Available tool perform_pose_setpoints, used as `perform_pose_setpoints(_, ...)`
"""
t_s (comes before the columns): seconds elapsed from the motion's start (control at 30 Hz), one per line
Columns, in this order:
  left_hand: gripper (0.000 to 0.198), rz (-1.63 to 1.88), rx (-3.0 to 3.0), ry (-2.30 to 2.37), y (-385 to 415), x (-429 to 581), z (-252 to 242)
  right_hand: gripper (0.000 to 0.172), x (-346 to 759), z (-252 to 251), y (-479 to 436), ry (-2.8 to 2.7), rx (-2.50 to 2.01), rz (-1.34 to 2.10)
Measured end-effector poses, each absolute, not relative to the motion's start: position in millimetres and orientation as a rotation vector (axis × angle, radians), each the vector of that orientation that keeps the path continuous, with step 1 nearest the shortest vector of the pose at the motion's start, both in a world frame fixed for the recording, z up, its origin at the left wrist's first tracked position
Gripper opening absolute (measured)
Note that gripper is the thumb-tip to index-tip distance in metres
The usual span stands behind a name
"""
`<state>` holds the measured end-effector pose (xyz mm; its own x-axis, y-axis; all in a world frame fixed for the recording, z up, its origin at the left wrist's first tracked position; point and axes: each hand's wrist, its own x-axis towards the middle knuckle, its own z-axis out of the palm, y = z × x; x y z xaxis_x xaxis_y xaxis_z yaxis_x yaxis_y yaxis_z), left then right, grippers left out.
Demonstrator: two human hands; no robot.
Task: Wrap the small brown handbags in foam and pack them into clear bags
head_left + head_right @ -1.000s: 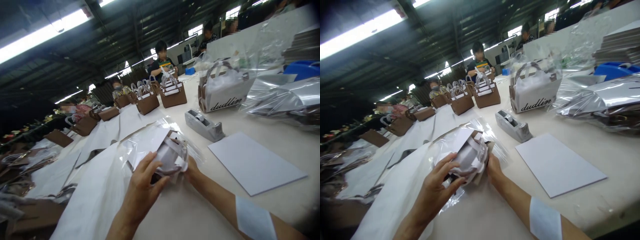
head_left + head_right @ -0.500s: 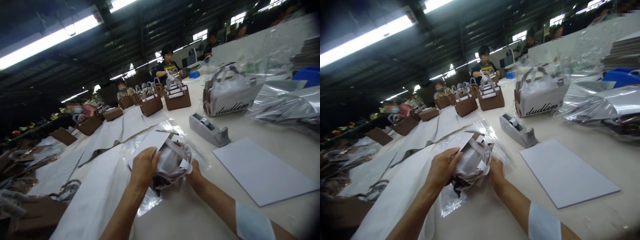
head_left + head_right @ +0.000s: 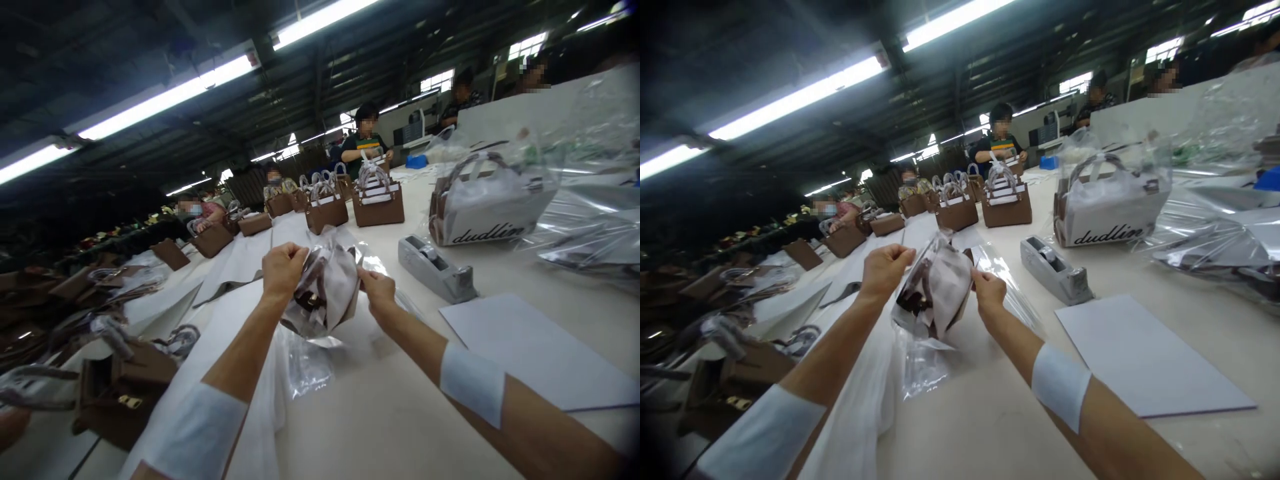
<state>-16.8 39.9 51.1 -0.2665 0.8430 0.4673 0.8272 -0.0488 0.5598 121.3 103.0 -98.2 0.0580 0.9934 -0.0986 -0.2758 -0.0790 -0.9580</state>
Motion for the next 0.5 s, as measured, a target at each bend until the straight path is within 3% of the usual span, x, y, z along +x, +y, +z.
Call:
perform_pose_setpoints(0.3, 0.02, 1.696, 1.499, 2.032, 28.5, -27.2, 131.3, 0.019, 169.0, 76.8, 107.4, -1.348, -0.97, 1.167)
perform_pose_setpoints(0.5, 0.016, 1.788, 1.341, 1.836, -12.7, -5.2, 152.4, 0.018, 209.9, 148.5, 79.2, -1.805, -1.016, 1.012)
